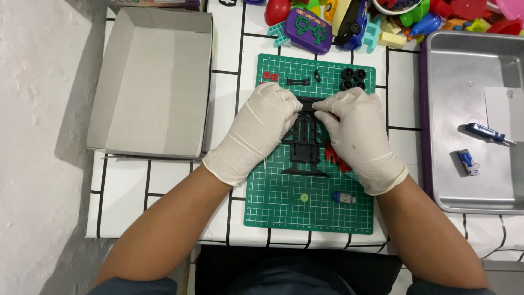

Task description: Assembling a small plastic model car by installing gears and connecting chassis components on a workspace.

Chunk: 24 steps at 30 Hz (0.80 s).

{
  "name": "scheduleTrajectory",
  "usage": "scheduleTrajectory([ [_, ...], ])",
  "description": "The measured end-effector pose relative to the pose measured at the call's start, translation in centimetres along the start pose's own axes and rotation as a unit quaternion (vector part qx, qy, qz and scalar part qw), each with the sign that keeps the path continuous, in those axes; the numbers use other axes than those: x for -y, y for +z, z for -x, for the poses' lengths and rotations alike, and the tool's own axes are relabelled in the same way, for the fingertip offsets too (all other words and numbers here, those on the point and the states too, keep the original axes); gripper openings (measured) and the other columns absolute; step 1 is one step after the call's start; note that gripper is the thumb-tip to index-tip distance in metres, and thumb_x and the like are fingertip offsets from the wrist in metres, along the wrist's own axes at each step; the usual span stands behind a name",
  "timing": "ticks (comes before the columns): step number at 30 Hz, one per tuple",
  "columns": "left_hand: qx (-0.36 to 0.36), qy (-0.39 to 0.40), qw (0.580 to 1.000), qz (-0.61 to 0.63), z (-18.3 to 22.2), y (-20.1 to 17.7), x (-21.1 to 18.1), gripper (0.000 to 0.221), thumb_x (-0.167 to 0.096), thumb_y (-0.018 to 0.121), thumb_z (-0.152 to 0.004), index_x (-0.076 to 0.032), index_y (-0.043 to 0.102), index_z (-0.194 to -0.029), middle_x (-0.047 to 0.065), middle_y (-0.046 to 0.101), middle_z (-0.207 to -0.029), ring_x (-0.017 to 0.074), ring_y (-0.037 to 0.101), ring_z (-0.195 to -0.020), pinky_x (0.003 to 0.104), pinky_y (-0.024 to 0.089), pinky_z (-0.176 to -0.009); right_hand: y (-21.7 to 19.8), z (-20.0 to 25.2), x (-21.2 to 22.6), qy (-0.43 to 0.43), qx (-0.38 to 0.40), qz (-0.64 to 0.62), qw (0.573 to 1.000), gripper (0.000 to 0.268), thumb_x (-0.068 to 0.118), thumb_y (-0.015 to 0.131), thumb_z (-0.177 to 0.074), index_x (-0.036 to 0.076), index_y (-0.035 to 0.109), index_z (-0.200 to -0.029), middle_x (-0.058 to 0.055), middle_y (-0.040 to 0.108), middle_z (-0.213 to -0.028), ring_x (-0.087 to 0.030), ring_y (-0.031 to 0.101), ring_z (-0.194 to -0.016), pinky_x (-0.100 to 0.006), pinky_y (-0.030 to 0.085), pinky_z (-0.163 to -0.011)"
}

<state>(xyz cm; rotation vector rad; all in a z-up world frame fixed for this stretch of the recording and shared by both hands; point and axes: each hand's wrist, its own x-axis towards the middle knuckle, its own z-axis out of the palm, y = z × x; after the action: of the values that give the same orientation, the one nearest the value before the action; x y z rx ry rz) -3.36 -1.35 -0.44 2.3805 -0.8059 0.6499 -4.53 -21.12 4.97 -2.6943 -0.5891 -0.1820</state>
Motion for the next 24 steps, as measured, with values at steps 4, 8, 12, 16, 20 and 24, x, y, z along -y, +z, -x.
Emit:
scheduleTrajectory([
  [4,-0.086,0.010,0.980,-0.180,0.5,0.6,-0.5,0.017,-0.008,0.054,-0.105,-0.003,0.068,-0.096,0.001,0.055,-0.085,0.0095,0.054,-0.084,0.024,0.040,-0.096,0.3,0.2,0.2,-0.034,-0.013,0.065,0.997,0.007,0.019,0.077,-0.097,0.014,0.080,-0.101,-0.003,0.075,-0.093,-0.023,0.066,-0.101,-0.035,0.045,-0.087],
  [8,-0.054,0.026,0.994,-0.089,0.7,1.6,1.0,0.015,-0.016,0.057,-0.105,-0.009,0.068,-0.097,-0.003,0.053,-0.085,0.0081,0.053,-0.085,0.024,0.040,-0.094,0.0,0.4,0.2,-0.056,-0.009,0.130,0.990,0.007,0.022,0.075,-0.097,0.019,0.080,-0.100,0.001,0.075,-0.093,-0.020,0.067,-0.102,-0.035,0.043,-0.086],
  [12,-0.062,0.061,0.990,-0.115,0.9,3.8,2.5,0.021,-0.030,0.056,-0.103,-0.014,0.065,-0.093,-0.004,0.046,-0.082,0.0129,0.052,-0.081,0.033,0.041,-0.092,-1.2,0.4,0.1,-0.043,0.017,0.042,0.998,0.013,0.016,0.072,-0.097,0.014,0.079,-0.107,-0.004,0.077,-0.102,-0.025,0.068,-0.111,-0.038,0.043,-0.091],
  [16,-0.066,0.086,0.984,-0.138,1.5,5.3,4.2,0.027,-0.041,0.055,-0.102,-0.018,0.062,-0.090,-0.005,0.041,-0.080,0.0164,0.051,-0.079,0.040,0.042,-0.091,-1.4,0.1,0.4,-0.017,0.021,-0.022,0.999,0.014,0.012,0.071,-0.097,0.010,0.078,-0.109,-0.008,0.078,-0.103,-0.029,0.070,-0.109,-0.040,0.046,-0.091],
  [20,0.023,0.062,0.995,-0.069,1.2,3.8,3.6,0.017,-0.035,0.064,-0.096,-0.025,0.064,-0.110,-0.010,0.050,-0.088,0.0117,0.056,-0.090,0.037,0.043,-0.095,-1.0,-0.1,0.3,0.011,0.002,-0.031,0.999,0.015,0.012,0.076,-0.094,0.012,0.079,-0.109,-0.005,0.077,-0.100,-0.025,0.070,-0.106,-0.038,0.048,-0.094],
  [24,0.032,0.047,0.997,-0.049,1.1,3.6,3.9,0.011,-0.033,0.067,-0.094,-0.025,0.065,-0.100,-0.012,0.053,-0.090,0.0093,0.057,-0.090,0.032,0.044,-0.093,-1.2,-0.2,-0.1,0.082,-0.037,-0.102,0.991,0.012,0.014,0.071,-0.102,0.017,0.080,-0.108,0.000,0.074,-0.097,-0.022,0.070,-0.102,-0.034,0.049,-0.096],
])
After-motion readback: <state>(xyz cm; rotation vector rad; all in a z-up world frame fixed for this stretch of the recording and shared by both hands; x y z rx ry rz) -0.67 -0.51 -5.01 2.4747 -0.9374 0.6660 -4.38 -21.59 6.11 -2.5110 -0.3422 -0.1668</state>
